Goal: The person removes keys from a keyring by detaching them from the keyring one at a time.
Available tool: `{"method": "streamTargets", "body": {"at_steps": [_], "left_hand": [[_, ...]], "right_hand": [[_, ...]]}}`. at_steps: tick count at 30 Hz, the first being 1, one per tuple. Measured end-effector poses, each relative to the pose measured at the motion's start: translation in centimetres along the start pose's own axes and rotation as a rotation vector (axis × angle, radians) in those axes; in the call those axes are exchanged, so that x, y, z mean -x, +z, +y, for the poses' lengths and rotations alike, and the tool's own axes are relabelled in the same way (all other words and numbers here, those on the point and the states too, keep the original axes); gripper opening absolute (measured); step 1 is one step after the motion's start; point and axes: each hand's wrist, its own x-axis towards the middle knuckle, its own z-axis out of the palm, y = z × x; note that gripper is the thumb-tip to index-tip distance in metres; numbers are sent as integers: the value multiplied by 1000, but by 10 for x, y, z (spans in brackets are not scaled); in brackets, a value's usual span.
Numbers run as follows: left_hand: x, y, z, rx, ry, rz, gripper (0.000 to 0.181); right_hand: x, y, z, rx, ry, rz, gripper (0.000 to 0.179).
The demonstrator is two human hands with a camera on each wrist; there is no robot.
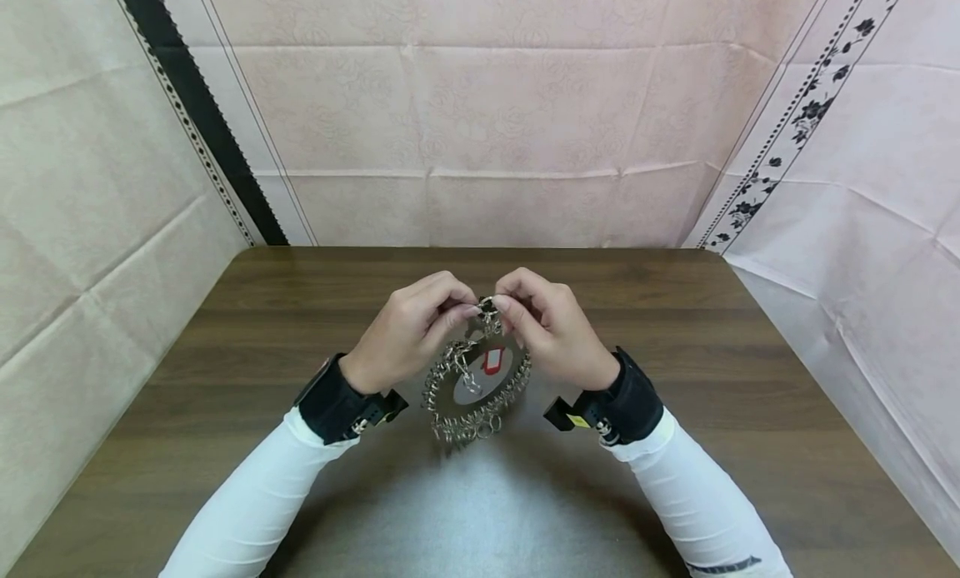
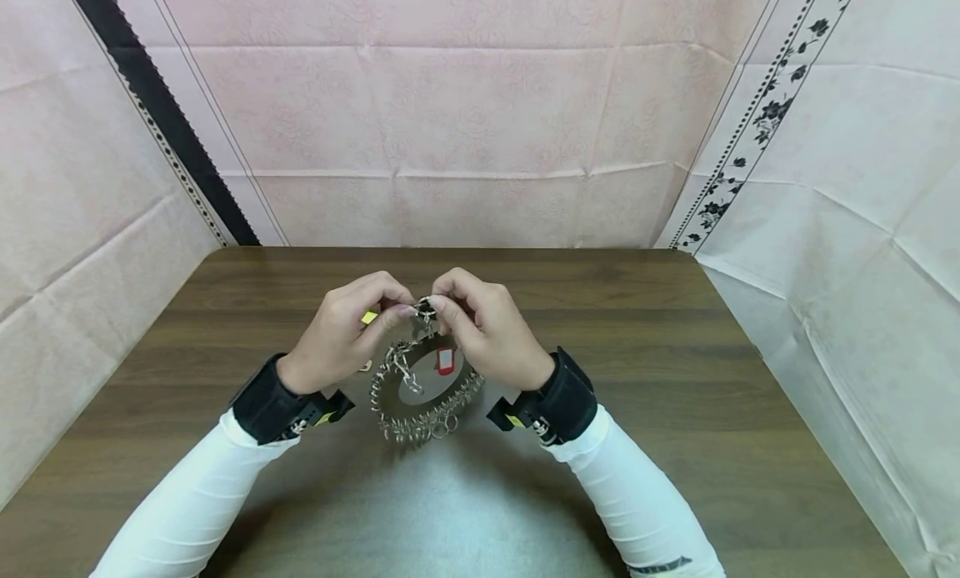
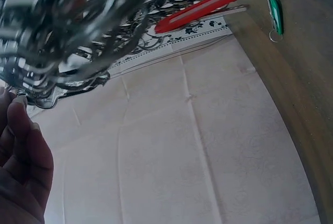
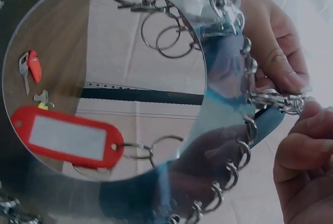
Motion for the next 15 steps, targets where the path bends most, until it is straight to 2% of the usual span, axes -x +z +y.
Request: {"method": "streamTargets", "body": {"at_steps": [15], "left_hand": [[1,4,-3,20,-10,5,5]], "right_hand": [[-1,1,4,-104,70,59,5]]}}
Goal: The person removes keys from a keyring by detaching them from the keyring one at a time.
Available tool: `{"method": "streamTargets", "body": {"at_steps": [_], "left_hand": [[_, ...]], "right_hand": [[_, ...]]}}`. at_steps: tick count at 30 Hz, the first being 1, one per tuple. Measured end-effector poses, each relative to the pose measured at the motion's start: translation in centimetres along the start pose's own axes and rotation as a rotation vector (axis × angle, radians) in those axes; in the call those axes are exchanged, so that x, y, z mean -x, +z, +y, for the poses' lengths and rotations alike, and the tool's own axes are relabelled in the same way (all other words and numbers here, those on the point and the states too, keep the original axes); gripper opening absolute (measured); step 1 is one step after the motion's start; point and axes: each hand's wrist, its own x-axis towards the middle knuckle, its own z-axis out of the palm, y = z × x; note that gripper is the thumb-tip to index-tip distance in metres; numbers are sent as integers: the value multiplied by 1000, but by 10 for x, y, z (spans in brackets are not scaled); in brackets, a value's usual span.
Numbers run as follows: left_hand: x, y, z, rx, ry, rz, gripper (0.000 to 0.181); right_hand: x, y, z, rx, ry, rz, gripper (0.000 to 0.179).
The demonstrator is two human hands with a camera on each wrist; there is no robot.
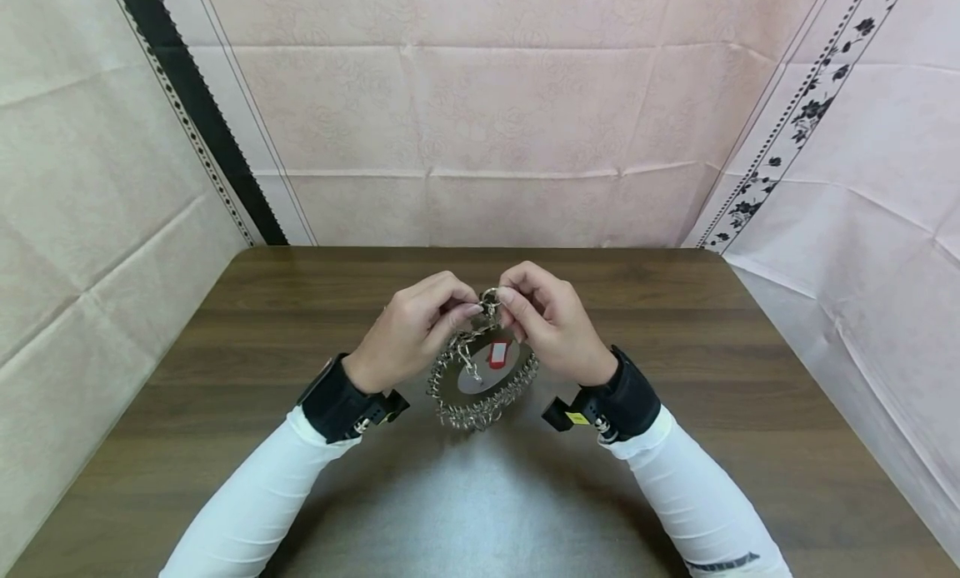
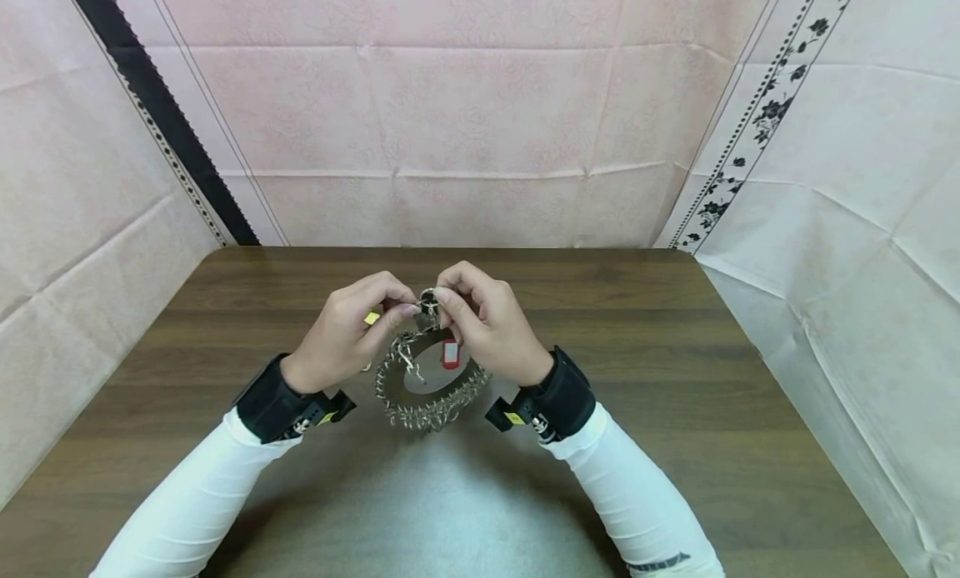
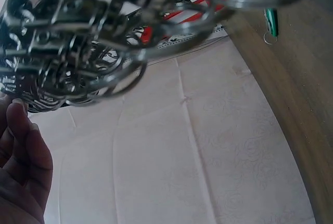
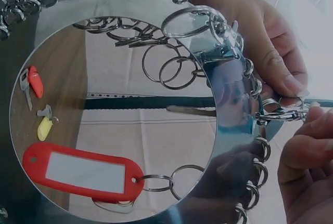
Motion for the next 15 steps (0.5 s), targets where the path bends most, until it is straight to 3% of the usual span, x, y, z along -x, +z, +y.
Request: {"method": "streamTargets", "body": {"at_steps": [15], "left_hand": [[-2,5,0,22,-77,16,10]], "right_hand": [[1,2,0,-36,-1,1,5]]}}
